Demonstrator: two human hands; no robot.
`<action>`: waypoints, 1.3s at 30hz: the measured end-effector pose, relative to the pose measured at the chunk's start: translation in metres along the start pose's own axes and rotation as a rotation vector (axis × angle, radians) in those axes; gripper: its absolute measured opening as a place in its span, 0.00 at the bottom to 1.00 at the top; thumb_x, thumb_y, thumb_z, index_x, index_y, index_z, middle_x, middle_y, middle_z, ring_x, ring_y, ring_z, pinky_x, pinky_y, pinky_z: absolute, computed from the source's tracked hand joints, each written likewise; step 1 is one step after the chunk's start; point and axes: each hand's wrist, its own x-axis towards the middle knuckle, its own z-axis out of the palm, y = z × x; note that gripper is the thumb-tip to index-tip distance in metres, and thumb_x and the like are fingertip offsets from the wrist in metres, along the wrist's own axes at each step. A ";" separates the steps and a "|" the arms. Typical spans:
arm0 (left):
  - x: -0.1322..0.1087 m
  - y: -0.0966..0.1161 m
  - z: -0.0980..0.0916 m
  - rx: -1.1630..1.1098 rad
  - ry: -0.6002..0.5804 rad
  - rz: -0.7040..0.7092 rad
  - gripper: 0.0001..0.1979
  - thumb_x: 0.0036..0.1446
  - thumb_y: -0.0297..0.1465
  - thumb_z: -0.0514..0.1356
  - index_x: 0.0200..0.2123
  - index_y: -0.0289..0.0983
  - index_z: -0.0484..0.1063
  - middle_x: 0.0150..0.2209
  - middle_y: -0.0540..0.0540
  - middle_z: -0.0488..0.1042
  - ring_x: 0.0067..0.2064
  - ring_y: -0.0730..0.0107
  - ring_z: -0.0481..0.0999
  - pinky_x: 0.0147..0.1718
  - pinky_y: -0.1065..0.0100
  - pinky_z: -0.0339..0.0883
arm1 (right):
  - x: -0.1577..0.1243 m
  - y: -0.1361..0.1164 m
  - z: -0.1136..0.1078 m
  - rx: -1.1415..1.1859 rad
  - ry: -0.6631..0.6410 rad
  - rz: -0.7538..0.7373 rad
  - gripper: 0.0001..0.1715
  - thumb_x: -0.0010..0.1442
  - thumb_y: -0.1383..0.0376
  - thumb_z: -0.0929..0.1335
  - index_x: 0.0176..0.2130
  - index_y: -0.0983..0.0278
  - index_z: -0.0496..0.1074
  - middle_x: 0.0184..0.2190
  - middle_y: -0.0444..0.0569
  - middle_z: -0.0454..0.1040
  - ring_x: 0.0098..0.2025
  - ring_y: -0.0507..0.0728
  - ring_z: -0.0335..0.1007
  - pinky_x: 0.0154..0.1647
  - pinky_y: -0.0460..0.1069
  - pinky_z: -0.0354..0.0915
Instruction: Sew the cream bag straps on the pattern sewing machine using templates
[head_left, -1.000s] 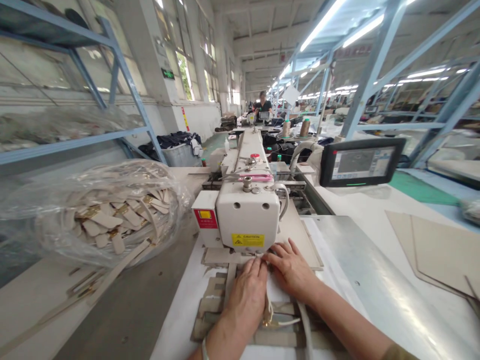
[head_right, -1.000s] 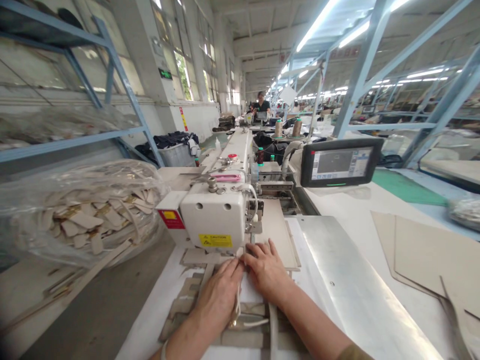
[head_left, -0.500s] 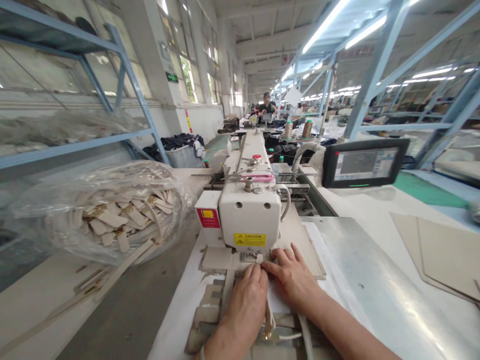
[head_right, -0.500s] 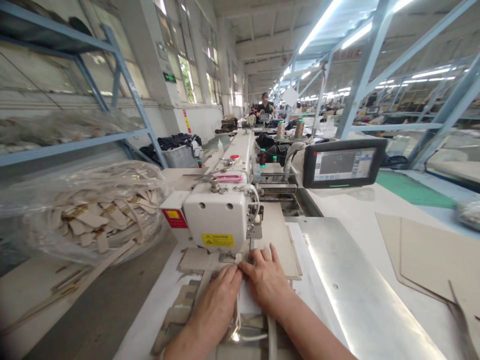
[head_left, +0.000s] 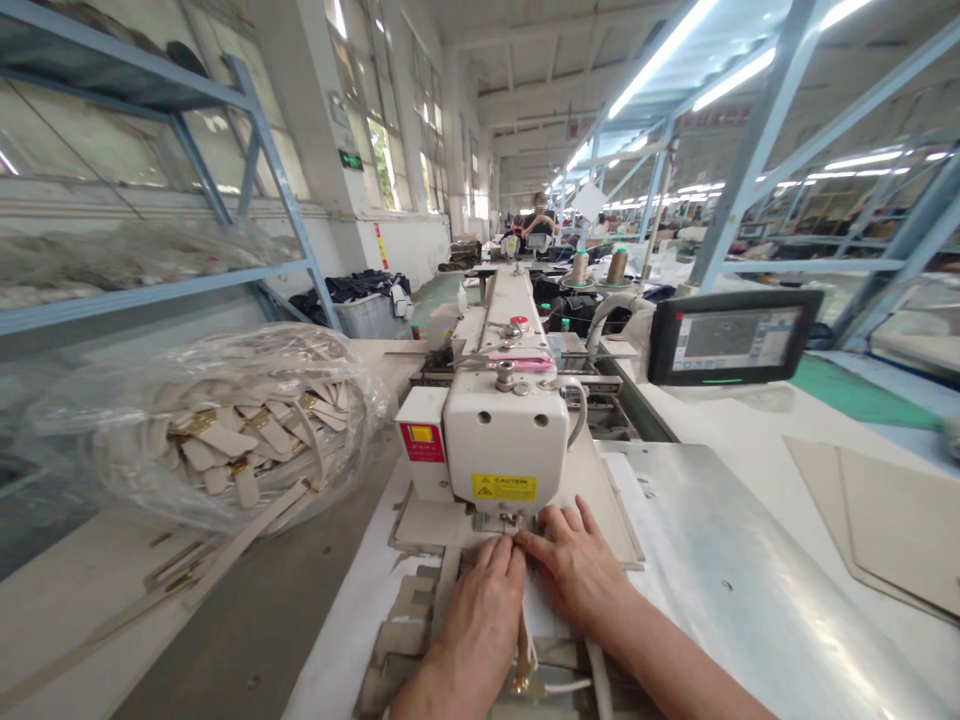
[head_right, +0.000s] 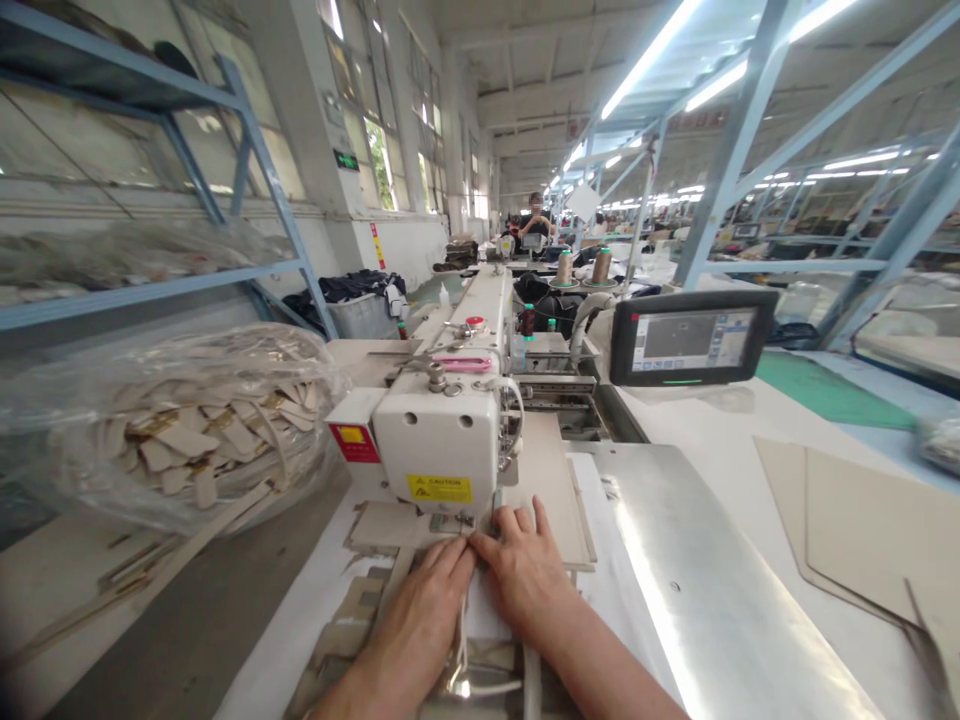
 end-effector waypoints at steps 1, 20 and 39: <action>-0.002 0.000 -0.002 0.001 -0.010 -0.009 0.26 0.63 0.14 0.51 0.62 0.30 0.68 0.63 0.35 0.71 0.65 0.56 0.70 0.64 0.58 0.67 | 0.000 -0.002 0.001 0.004 0.001 -0.004 0.24 0.68 0.68 0.64 0.59 0.50 0.73 0.49 0.54 0.69 0.55 0.66 0.65 0.70 0.72 0.40; -0.006 -0.008 -0.004 -0.116 0.018 -0.002 0.24 0.66 0.17 0.51 0.63 0.33 0.67 0.64 0.39 0.70 0.66 0.58 0.68 0.65 0.59 0.66 | -0.013 0.018 -0.006 0.160 -0.004 -0.092 0.31 0.65 0.73 0.61 0.63 0.55 0.70 0.55 0.55 0.70 0.57 0.63 0.66 0.68 0.70 0.52; -0.001 -0.016 -0.030 -0.428 0.061 0.030 0.11 0.69 0.27 0.55 0.49 0.42 0.74 0.43 0.48 0.78 0.45 0.67 0.79 0.43 0.71 0.71 | -0.064 0.051 -0.004 -0.037 0.027 -0.252 0.33 0.67 0.70 0.62 0.69 0.61 0.62 0.69 0.58 0.57 0.71 0.67 0.52 0.68 0.68 0.58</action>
